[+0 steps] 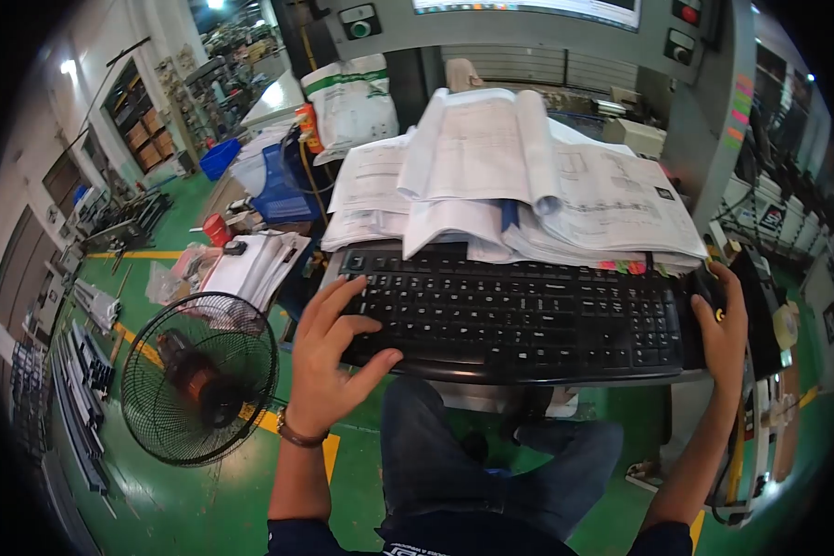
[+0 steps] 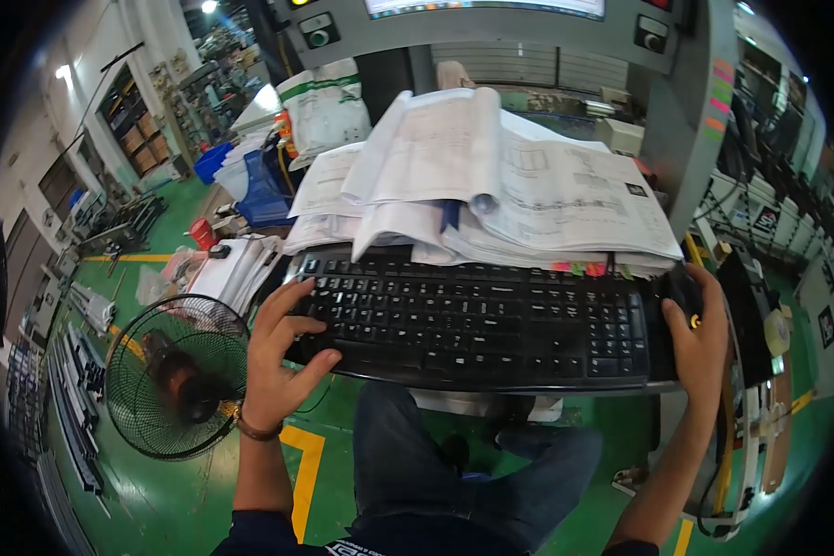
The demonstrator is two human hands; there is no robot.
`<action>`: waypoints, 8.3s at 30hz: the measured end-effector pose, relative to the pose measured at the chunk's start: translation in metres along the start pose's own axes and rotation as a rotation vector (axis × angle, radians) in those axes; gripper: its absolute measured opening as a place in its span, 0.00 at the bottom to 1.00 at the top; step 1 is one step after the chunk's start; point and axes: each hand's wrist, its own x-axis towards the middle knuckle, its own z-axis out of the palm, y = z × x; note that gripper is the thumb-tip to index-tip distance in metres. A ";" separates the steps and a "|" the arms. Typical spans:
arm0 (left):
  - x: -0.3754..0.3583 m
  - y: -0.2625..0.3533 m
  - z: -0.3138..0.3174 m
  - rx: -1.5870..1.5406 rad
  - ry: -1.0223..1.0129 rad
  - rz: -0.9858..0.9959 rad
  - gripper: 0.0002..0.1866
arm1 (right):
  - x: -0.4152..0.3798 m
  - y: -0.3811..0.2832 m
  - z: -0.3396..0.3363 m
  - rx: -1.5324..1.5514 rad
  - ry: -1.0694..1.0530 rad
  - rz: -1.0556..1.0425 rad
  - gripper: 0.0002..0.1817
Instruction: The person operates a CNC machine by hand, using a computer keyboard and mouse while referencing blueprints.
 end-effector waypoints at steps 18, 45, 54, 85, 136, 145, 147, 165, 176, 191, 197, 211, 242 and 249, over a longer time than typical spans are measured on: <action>0.048 0.070 0.024 0.080 -0.228 0.104 0.32 | -0.004 -0.020 -0.005 -0.002 0.043 0.100 0.29; 0.025 -0.021 0.000 -0.270 -0.153 -0.213 0.52 | -0.001 -0.021 -0.007 -0.028 -0.013 0.084 0.32; 0.023 -0.023 -0.001 -0.270 -0.175 -0.213 0.51 | -0.002 -0.022 -0.006 -0.025 0.002 0.097 0.32; 0.022 -0.019 -0.002 -0.260 -0.165 -0.219 0.50 | -0.003 -0.023 -0.006 -0.010 0.023 0.096 0.31; 0.020 -0.024 0.001 -0.267 -0.136 -0.200 0.48 | -0.002 -0.027 -0.007 0.002 -0.023 0.064 0.30; 0.020 -0.023 -0.001 -0.260 -0.166 -0.203 0.50 | -0.002 -0.025 -0.007 -0.034 -0.038 0.018 0.28; 0.020 -0.023 0.000 -0.258 -0.164 -0.202 0.50 | -0.002 -0.026 -0.008 -0.039 -0.040 0.023 0.28; 0.020 -0.025 0.001 -0.249 -0.141 -0.183 0.49 | -0.002 -0.025 -0.007 -0.026 -0.018 -0.003 0.27; 0.019 -0.024 0.000 -0.261 -0.165 -0.206 0.50 | -0.003 -0.029 -0.007 0.005 -0.011 0.051 0.29; 0.018 -0.026 0.003 -0.284 -0.140 -0.253 0.53 | -0.004 -0.015 -0.006 -0.057 -0.010 0.043 0.31; 0.020 -0.026 0.001 -0.265 -0.166 -0.213 0.52 | -0.005 -0.020 -0.009 -0.030 -0.021 0.022 0.31; 0.018 -0.029 0.001 -0.351 -0.136 -0.177 0.47 | -0.005 -0.017 -0.007 -0.042 -0.019 0.026 0.27; 0.020 -0.022 0.001 -0.244 -0.140 -0.203 0.51 | -0.002 -0.025 -0.007 -0.018 -0.010 0.081 0.32; 0.019 -0.022 0.002 -0.243 -0.137 -0.204 0.50 | -0.005 -0.021 -0.006 0.005 0.019 0.103 0.30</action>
